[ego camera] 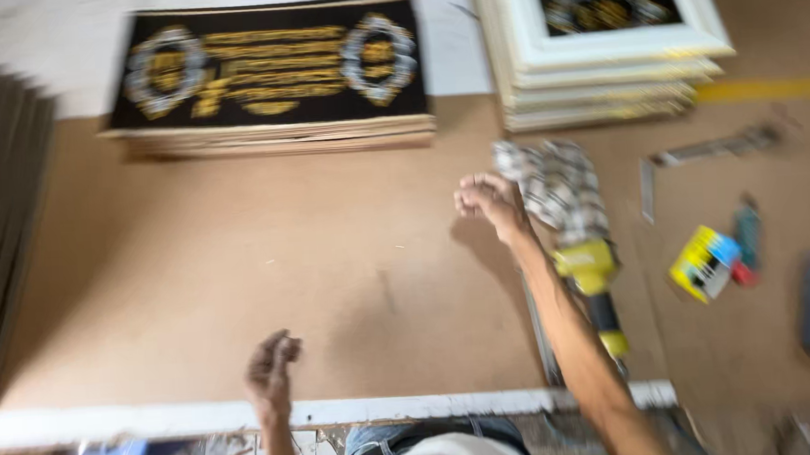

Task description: The person wipes the glass of a framed calligraphy piece with a cloth, then fits a hardboard backing panel into the frame and secures it using a pneumatic nail gun along the edges. They stack the finished framed pieces aside, wipe another frame's glass, and fit and staple backing panels into additional frames.

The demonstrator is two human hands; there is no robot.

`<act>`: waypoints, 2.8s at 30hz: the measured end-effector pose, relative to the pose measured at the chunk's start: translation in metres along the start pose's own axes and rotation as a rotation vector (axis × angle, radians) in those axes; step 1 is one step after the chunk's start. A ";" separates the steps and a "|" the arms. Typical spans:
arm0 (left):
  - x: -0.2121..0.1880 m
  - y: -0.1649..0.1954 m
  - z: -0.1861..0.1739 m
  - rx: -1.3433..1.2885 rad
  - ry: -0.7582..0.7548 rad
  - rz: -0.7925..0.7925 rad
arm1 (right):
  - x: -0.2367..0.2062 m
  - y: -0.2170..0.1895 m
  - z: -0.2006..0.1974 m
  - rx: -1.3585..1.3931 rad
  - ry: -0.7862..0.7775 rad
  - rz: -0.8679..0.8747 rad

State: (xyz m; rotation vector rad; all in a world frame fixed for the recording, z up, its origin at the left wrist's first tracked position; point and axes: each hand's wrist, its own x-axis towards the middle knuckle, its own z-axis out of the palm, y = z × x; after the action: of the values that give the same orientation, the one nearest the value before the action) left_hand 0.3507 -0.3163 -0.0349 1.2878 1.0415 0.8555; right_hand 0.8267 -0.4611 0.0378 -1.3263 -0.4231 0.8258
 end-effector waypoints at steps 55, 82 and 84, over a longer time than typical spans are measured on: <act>0.150 0.264 -0.393 -0.342 0.025 0.672 | 0.018 -0.034 0.472 1.016 -0.407 -0.464; 0.245 0.029 -0.306 0.765 -0.021 0.522 | -0.271 0.106 0.249 0.088 -0.355 0.531; 0.243 0.021 -0.305 0.740 -0.100 0.575 | -0.250 0.075 0.209 -0.122 -0.191 0.351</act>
State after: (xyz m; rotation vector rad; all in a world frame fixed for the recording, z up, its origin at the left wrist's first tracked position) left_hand 0.1428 0.0143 -0.0392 2.3073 0.9475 0.8340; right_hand 0.4952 -0.5008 0.0574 -1.4631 -0.4001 1.2417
